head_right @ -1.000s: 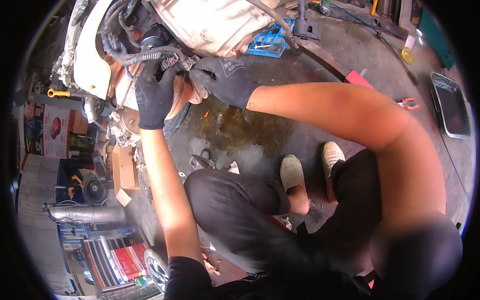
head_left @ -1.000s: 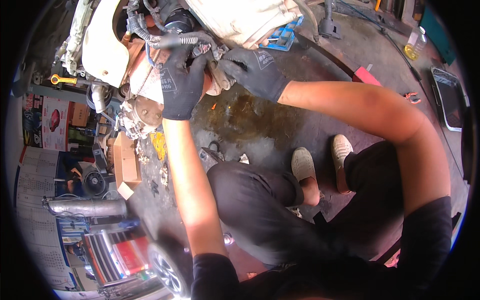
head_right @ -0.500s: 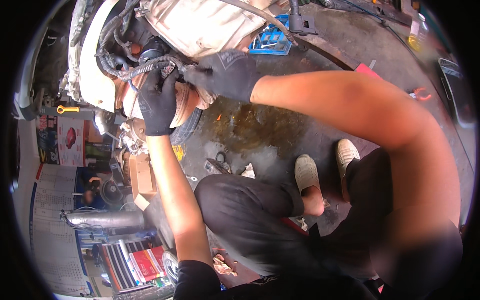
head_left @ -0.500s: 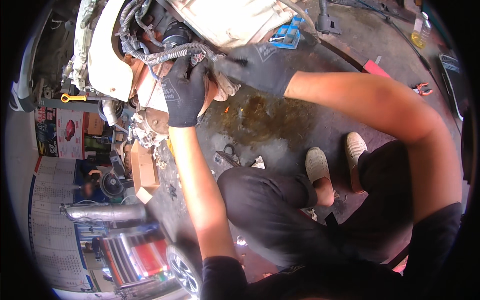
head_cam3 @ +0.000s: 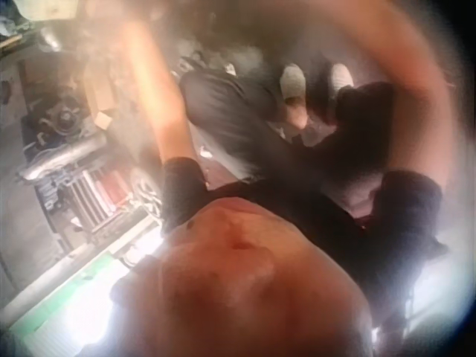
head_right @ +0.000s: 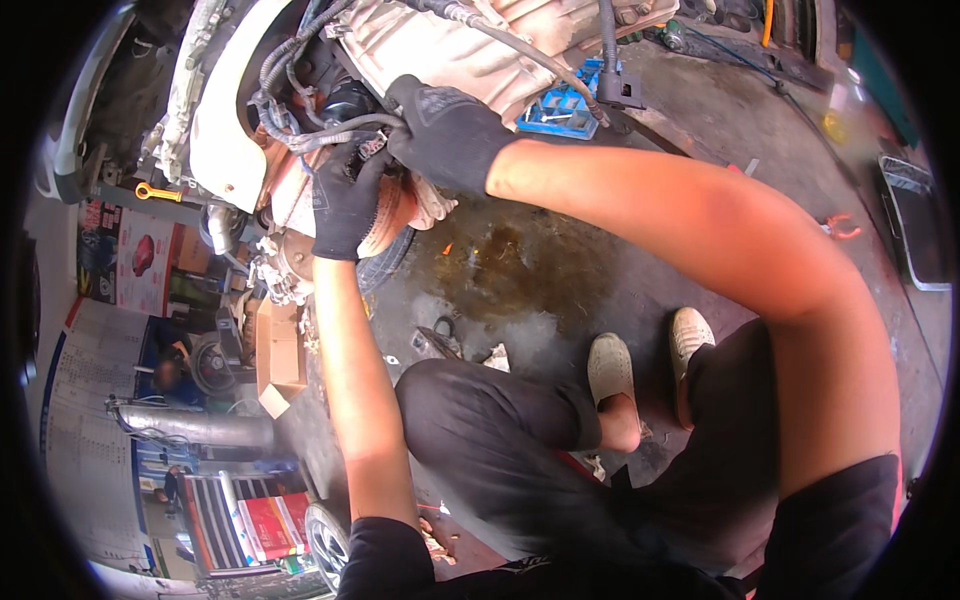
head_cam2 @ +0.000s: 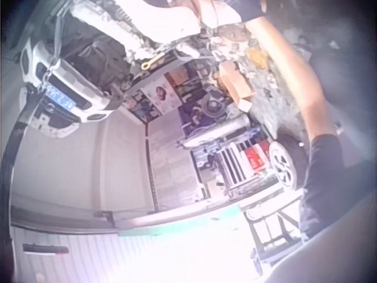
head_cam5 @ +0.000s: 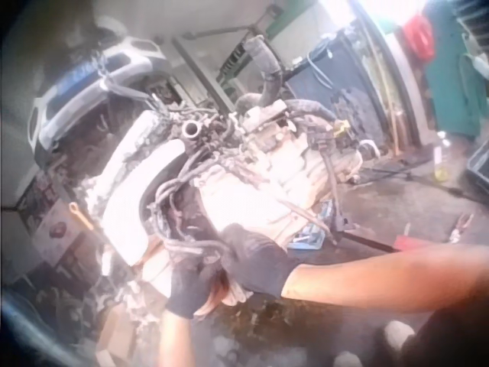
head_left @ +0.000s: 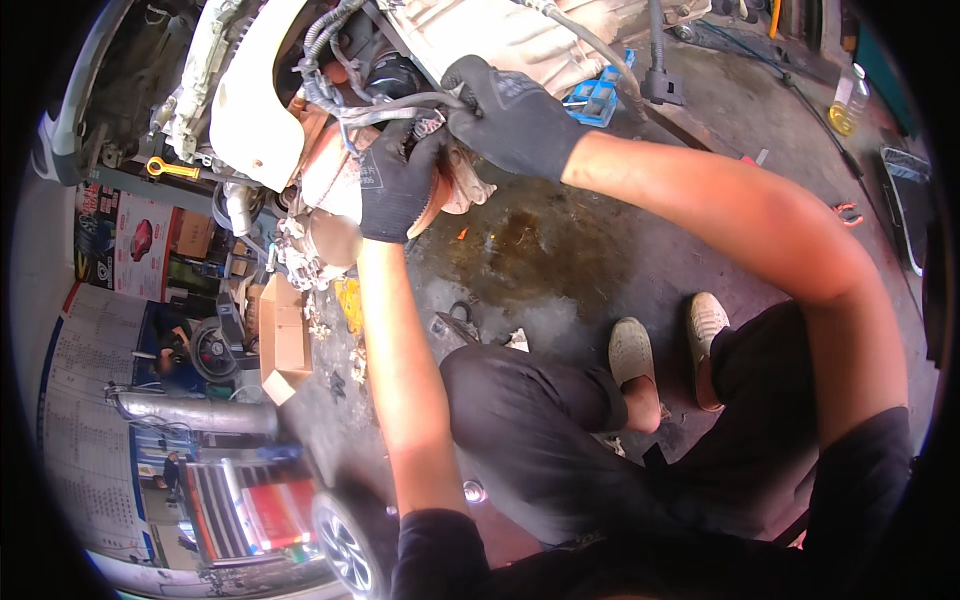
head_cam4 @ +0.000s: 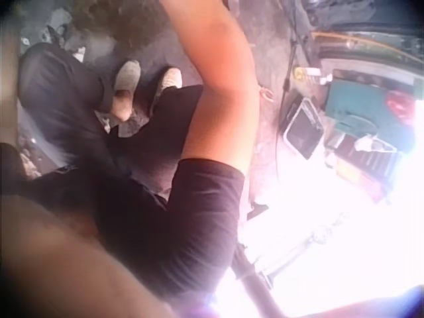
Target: The person works on a car engine, disconnecting and reconnecting electrical connectors and spark plug wires. They manipulate hoses and components within the engine bay using gloved hands.
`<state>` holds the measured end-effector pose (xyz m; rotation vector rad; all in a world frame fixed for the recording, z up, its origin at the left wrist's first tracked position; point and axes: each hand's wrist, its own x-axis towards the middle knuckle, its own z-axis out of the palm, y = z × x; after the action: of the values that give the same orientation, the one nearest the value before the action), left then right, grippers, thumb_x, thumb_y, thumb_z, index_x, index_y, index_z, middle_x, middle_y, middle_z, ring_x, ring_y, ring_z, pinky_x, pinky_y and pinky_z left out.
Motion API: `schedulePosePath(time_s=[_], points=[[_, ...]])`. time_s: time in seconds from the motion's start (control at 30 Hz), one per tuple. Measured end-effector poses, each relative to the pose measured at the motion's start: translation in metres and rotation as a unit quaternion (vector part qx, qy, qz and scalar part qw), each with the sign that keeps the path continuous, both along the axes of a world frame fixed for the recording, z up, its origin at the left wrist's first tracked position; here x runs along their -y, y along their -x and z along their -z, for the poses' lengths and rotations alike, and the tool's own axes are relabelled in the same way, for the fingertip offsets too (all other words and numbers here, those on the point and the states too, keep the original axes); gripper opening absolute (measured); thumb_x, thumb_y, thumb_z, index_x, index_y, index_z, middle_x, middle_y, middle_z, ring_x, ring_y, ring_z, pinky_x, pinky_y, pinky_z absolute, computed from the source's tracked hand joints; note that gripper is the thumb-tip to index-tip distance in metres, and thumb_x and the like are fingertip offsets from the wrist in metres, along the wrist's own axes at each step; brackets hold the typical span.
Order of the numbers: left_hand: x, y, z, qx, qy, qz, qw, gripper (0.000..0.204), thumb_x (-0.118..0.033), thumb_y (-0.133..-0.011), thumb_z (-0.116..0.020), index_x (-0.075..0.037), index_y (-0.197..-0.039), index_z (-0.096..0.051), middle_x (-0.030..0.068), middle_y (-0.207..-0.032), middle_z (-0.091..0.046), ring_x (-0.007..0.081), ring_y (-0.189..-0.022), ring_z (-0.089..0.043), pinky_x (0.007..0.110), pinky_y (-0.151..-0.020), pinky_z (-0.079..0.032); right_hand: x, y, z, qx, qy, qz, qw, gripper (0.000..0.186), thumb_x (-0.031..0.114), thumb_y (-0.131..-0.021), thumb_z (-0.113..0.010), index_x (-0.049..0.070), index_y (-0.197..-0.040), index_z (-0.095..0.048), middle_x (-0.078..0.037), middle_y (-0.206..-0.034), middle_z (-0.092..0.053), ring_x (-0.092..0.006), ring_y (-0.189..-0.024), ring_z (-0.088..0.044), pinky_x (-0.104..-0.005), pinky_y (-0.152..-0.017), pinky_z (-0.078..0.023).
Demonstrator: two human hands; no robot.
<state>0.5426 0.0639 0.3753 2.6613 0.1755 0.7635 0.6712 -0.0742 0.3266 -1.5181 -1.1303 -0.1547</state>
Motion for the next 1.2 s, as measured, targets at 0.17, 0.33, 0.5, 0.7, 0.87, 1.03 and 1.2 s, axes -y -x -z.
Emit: schedulePosePath(time_s=[0.17, 0.33, 0.5, 0.7, 0.87, 1.03, 1.2], points=[[0.008, -0.001, 0.000, 0.021, 0.018, 0.010, 1.000, 0.031, -0.018, -0.090, -0.068, 0.000, -0.115, -0.071, 0.0151, -0.103, -0.075, 0.0246, -0.096, -0.071, 0.035, -0.087, -0.053, 0.006, 0.009, 0.013, -0.111, -0.124, 0.000, 0.986, 0.031, 0.027, -0.091, -0.061, 0.001, -0.108, -0.060, -0.024, -0.092, -0.068, -0.0390, -0.089, -0.067, -0.0452, -0.081, -0.052], [-0.008, -0.009, -0.001, 0.004, 0.031, 0.057, 0.998, 0.030, -0.013, -0.093, -0.063, 0.001, -0.120, -0.066, 0.0121, -0.104, -0.074, 0.0192, -0.095, -0.069, 0.033, -0.086, -0.053, 0.008, 0.009, 0.023, -0.388, -0.140, -0.080, 0.908, 0.034, 0.030, -0.096, -0.061, -0.002, -0.106, -0.065, -0.011, -0.085, -0.070, -0.0199, -0.078, -0.068, -0.0359, -0.074, -0.053], [-0.007, -0.014, -0.012, -0.017, 0.029, 0.085, 0.996, 0.032, -0.013, -0.093, -0.065, 0.001, -0.122, -0.067, 0.0118, -0.105, -0.074, 0.0180, -0.096, -0.068, 0.032, -0.089, -0.053, 0.008, 0.005, 0.019, -0.376, -0.117, -0.092, 0.915, 0.036, 0.032, -0.095, -0.059, -0.003, -0.098, -0.069, -0.013, -0.085, -0.071, -0.0195, -0.080, -0.069, -0.0362, -0.072, -0.052], [0.012, -0.015, -0.038, -0.093, -0.025, 0.005, 0.995, 0.033, -0.016, -0.091, -0.067, 0.002, -0.119, -0.067, 0.0153, -0.102, -0.074, 0.0206, -0.093, -0.069, 0.033, -0.086, -0.053, 0.003, -0.023, 0.010, -0.075, -0.011, 0.073, 0.994, 0.038, 0.035, -0.091, -0.059, 0.001, -0.103, -0.071, -0.023, -0.094, -0.071, -0.0375, -0.089, -0.068, -0.0436, -0.082, -0.052], [0.005, -0.024, -0.022, 0.013, -0.246, 0.063, 0.967, 0.028, -0.015, -0.092, -0.062, 0.002, -0.114, -0.065, 0.0253, -0.101, -0.067, 0.0418, -0.095, -0.065, 0.044, -0.084, -0.051, 0.008, -0.026, 0.003, -0.023, -0.009, 0.014, 1.000, 0.036, 0.032, -0.088, -0.060, 0.002, -0.103, -0.072, -0.024, -0.099, -0.071, -0.0397, -0.098, -0.067, -0.0455, -0.089, -0.051], [0.006, -0.035, -0.001, -0.007, -0.330, -0.010, 0.944, 0.023, -0.013, -0.094, -0.057, 0.002, -0.112, -0.060, 0.0310, -0.110, -0.061, 0.0449, -0.103, -0.059, 0.050, -0.084, -0.048, 0.014, -0.024, -0.012, 0.066, 0.020, 0.056, 0.996, 0.032, 0.029, -0.085, -0.060, 0.001, -0.097, -0.071, -0.024, -0.094, -0.069, -0.0429, -0.095, -0.065, -0.0480, -0.088, -0.051], [0.027, -0.033, 0.002, 0.014, -0.220, -0.044, 0.974, 0.038, -0.013, -0.093, -0.055, 0.005, -0.127, -0.052, 0.0316, -0.123, -0.053, 0.0486, -0.108, -0.056, 0.050, -0.094, -0.046, 0.013, -0.041, 0.000, 0.134, 0.034, -0.001, 0.990, 0.032, 0.030, -0.086, -0.059, 0.001, -0.095, -0.070, -0.024, -0.098, -0.069, -0.0417, -0.098, -0.065, -0.0484, -0.088, -0.050]])
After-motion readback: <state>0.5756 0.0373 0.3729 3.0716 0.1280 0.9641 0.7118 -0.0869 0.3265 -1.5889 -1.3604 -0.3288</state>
